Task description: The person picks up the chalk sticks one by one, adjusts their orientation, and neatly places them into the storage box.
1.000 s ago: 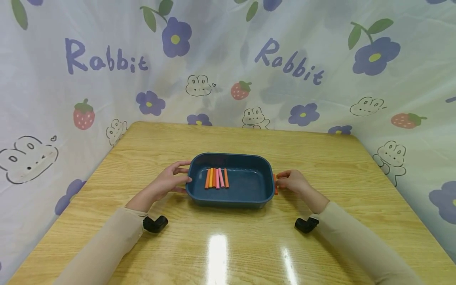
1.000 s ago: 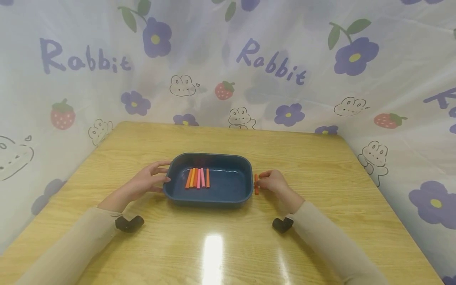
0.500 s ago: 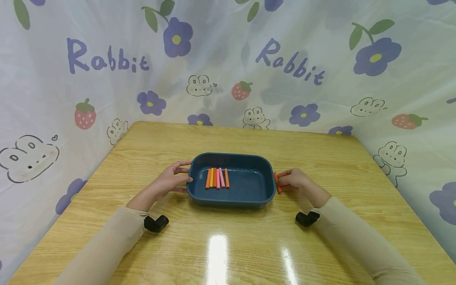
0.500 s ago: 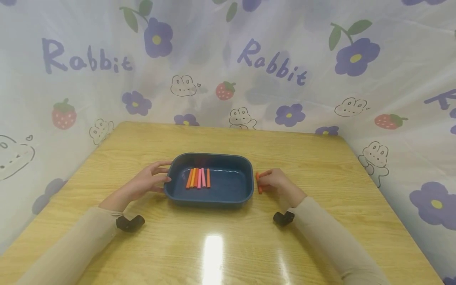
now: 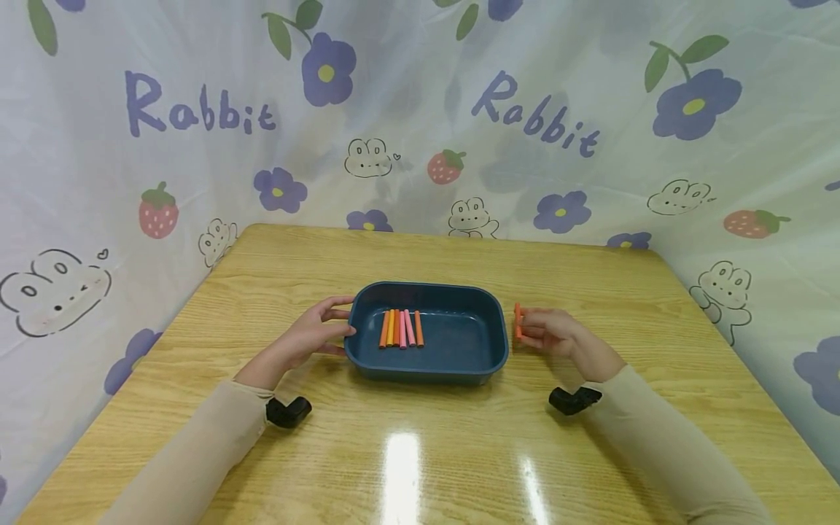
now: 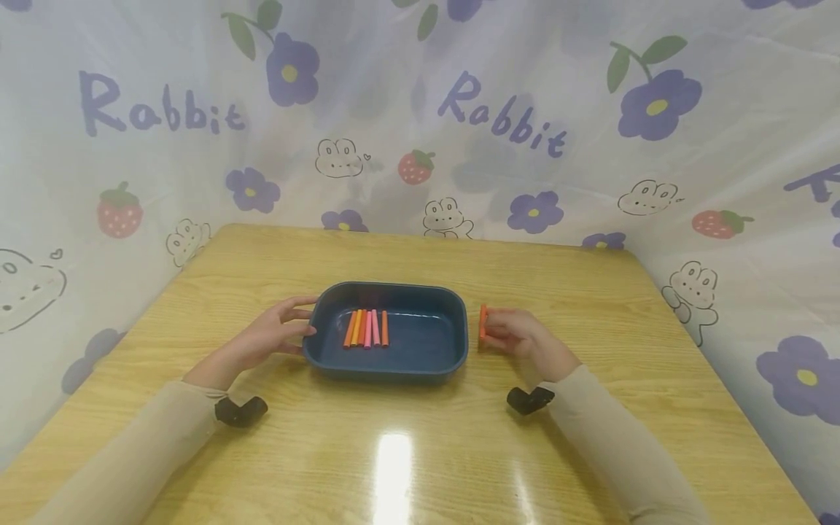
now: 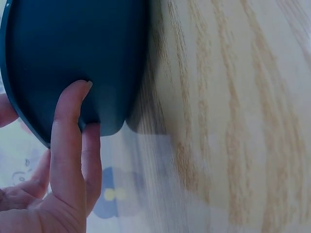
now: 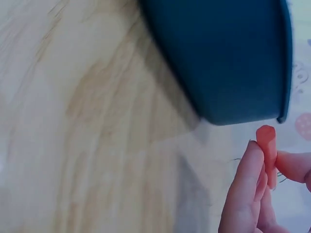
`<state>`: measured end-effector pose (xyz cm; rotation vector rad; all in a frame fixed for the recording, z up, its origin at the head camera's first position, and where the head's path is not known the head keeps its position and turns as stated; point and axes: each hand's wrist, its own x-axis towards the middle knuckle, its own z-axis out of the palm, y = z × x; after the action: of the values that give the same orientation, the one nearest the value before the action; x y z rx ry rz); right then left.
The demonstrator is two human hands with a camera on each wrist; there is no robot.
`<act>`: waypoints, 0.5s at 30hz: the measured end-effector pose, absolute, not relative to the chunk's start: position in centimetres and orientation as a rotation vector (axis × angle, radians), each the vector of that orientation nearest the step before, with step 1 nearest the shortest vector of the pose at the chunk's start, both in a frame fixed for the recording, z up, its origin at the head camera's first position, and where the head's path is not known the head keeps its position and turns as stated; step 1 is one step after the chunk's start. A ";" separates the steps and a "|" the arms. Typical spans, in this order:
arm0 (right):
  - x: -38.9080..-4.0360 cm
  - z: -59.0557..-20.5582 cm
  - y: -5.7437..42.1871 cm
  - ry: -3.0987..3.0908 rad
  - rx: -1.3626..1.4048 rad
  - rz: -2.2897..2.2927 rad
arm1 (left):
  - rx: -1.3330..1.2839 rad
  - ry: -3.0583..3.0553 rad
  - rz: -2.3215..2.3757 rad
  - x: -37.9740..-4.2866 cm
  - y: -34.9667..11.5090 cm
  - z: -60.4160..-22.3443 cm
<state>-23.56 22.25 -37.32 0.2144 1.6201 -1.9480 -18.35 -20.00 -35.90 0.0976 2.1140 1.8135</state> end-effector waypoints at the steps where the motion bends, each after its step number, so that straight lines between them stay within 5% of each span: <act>1: -23.5 -37.1 22.3 1.602 0.218 -1.969 | 0.098 2.113 1.814 -18.4 -20.0 -35.9; 15: -23.3 -33.4 21.4 1.431 0.208 -2.132 | 0.083 2.110 1.808 -18.5 -20.1 -36.1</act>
<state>-23.28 21.36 -33.40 0.2082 1.4313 -2.1315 -18.52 -20.05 -36.11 0.0829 2.1104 1.8075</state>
